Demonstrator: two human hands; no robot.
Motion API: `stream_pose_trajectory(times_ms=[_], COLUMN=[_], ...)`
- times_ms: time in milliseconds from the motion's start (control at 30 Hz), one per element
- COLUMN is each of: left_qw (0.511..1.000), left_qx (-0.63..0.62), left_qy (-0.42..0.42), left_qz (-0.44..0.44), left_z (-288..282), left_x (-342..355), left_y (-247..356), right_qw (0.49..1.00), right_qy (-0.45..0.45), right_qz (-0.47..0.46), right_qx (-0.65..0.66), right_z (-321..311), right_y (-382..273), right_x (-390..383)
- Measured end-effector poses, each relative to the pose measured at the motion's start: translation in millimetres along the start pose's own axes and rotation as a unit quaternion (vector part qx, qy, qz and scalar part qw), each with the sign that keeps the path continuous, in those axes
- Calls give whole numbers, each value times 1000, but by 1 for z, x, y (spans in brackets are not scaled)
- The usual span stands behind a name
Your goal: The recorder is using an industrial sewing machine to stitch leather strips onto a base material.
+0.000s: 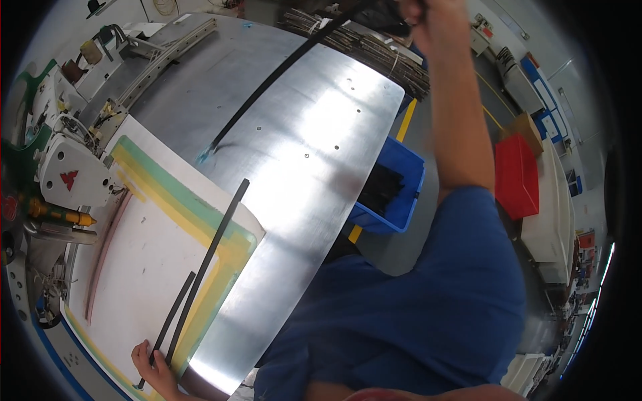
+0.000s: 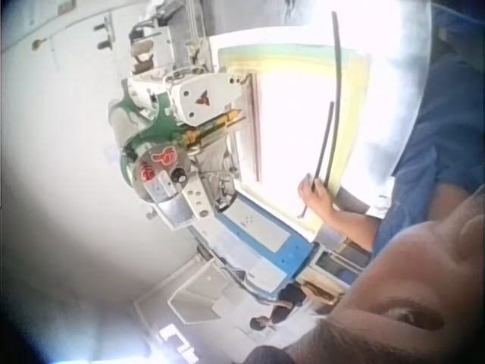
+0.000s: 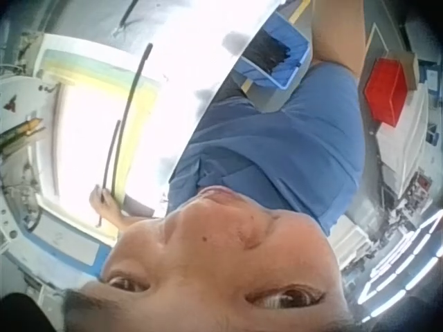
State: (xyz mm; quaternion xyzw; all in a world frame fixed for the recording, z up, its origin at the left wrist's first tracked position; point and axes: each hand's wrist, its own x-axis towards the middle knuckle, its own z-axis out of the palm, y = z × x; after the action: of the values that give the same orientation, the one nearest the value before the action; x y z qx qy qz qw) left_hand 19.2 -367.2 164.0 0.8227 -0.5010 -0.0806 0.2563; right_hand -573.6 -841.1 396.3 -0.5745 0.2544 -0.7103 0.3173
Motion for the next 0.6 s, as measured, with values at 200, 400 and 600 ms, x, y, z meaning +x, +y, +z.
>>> stream_pose_trajectory(times_ms=[200, 400, 600], left_qw=[997, 996, 999], left_qx=[35, 30, 38], left_qy=[0, 21, -6], left_qz=[71, 82, -21], left_z=[-2, 9, 1], left_x=[6, 8, 8], left_y=[9, -45, 25], right_qw=[944, 843, 675], right_qy=[162, 122, 146], right_qz=[-218, -272, -161], right_qx=[-186, -447, -705], right_z=[-46, -131, -224], right_y=[-69, -66, -8], right_x=[-8, 4, -10])
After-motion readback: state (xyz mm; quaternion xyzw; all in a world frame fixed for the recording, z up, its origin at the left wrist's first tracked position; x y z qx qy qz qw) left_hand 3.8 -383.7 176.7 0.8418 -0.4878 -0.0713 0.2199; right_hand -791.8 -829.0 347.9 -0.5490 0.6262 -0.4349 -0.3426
